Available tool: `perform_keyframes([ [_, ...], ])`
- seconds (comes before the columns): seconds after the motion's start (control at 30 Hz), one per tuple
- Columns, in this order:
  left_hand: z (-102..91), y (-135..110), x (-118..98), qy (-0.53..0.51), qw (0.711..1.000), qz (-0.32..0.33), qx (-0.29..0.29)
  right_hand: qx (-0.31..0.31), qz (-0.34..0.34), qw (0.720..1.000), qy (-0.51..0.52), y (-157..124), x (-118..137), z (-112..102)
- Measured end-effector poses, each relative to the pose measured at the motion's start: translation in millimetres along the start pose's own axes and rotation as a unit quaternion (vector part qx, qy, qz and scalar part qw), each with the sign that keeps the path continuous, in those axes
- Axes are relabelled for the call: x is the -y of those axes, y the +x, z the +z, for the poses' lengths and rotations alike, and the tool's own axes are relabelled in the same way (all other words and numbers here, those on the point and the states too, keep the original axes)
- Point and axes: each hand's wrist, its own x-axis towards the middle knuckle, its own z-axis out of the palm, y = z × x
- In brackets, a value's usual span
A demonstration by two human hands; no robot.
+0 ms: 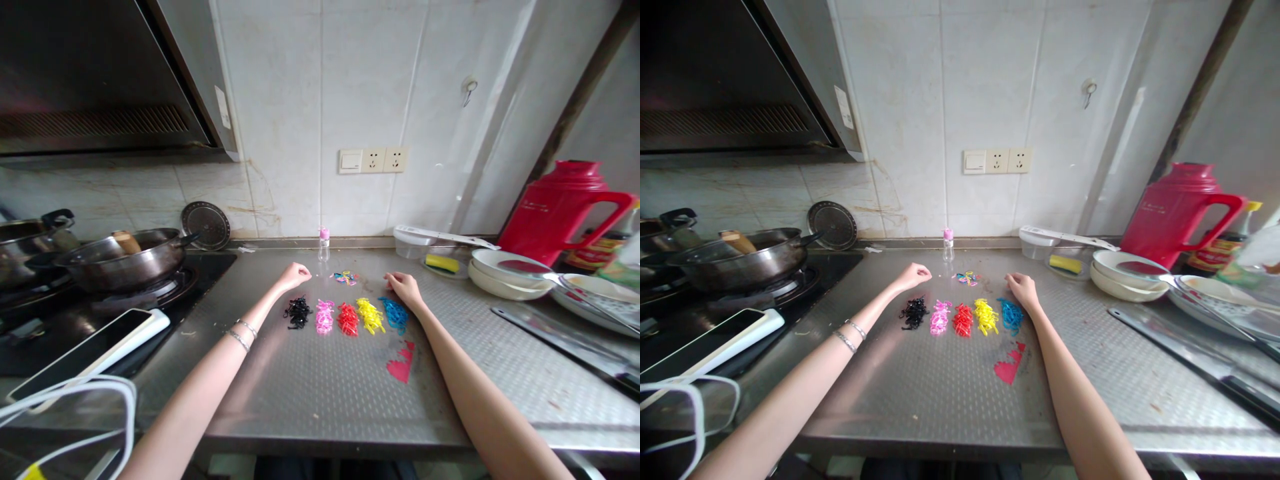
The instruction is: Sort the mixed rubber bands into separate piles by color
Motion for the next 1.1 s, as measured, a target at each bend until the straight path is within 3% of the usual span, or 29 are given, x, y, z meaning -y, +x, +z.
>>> perform_keyframes([
  [0.2, 29.4, 24.9, -17.5, 0.087, 0.996, 0.026, -0.007, -0.006, 0.008, 1.0, -0.002, 1.3, -1.4, 1.0],
  [0.5, 55.8, 37.9, -29.6, 0.115, 0.993, -0.02, -0.001, -0.014, 0.009, 1.0, -0.001, -0.1, 1.1, 0.0],
  [1.1, 55.5, 41.4, -27.8, 0.11, 0.994, -0.004, 0.0, -0.015, 0.005, 1.0, -0.015, -3.9, 8.5, -2.6],
])
